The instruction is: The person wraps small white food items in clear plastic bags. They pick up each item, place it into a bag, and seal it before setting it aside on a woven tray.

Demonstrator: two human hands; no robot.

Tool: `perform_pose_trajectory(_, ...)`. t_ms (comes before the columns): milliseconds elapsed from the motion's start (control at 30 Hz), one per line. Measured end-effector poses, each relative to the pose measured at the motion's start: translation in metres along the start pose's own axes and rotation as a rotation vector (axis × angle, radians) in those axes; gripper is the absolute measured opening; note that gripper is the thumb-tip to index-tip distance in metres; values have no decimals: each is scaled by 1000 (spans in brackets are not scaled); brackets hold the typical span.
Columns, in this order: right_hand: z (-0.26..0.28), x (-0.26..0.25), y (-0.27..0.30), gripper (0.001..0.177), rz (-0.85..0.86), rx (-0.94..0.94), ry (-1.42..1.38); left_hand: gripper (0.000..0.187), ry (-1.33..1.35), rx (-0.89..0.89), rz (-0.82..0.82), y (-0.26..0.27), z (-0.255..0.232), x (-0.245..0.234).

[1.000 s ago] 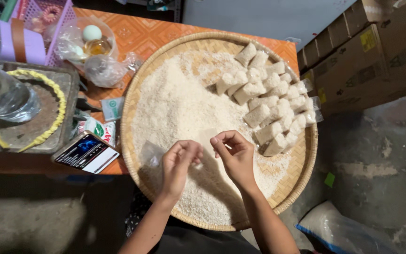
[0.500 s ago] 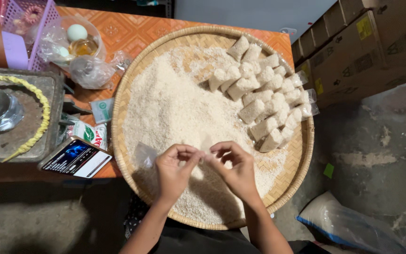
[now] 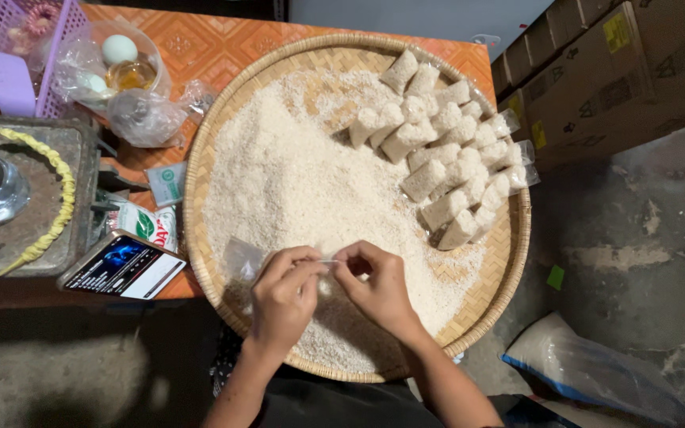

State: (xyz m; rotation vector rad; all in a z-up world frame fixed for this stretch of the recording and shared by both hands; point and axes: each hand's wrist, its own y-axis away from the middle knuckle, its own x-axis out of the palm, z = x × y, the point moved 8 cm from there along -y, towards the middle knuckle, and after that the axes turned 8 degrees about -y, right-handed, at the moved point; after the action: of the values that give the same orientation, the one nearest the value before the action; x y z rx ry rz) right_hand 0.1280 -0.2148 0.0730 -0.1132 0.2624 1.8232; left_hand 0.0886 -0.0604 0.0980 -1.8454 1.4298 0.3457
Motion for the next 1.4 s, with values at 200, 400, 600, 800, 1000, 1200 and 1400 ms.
perform_pose_trajectory(200, 23, -22, -81, 28, 12, -196, 294, 17, -4, -105, 103, -8, 29, 3)
perform_pose_trajectory(400, -1, 3, -79, 28, 170, -360, 238, 18, 73, -257, 123, -26, 30, -5)
perform_pose_trajectory(600, -26, 6, -38, 33, 233, -471, 235, 20, 127, -217, 123, -35, 17, -6)
perform_pose_trajectory(800, -55, -16, -20, 38, 99, -200, -157, 19, 107, -214, 206, -28, 20, 18)
perform_pose_trajectory(1000, -68, -41, -20, 51, -416, 382, -744, 17, 175, -194, 165, -25, 14, 26)
perform_pose_trajectory(1200, -19, -27, -44, 48, -253, 398, -1329, 16, 243, -152, 139, -22, 8, 41)
perform_pose_trajectory(1400, 4, -20, -60, 50, -250, 260, -1277, 19, 218, -189, 174, -17, 7, 47)
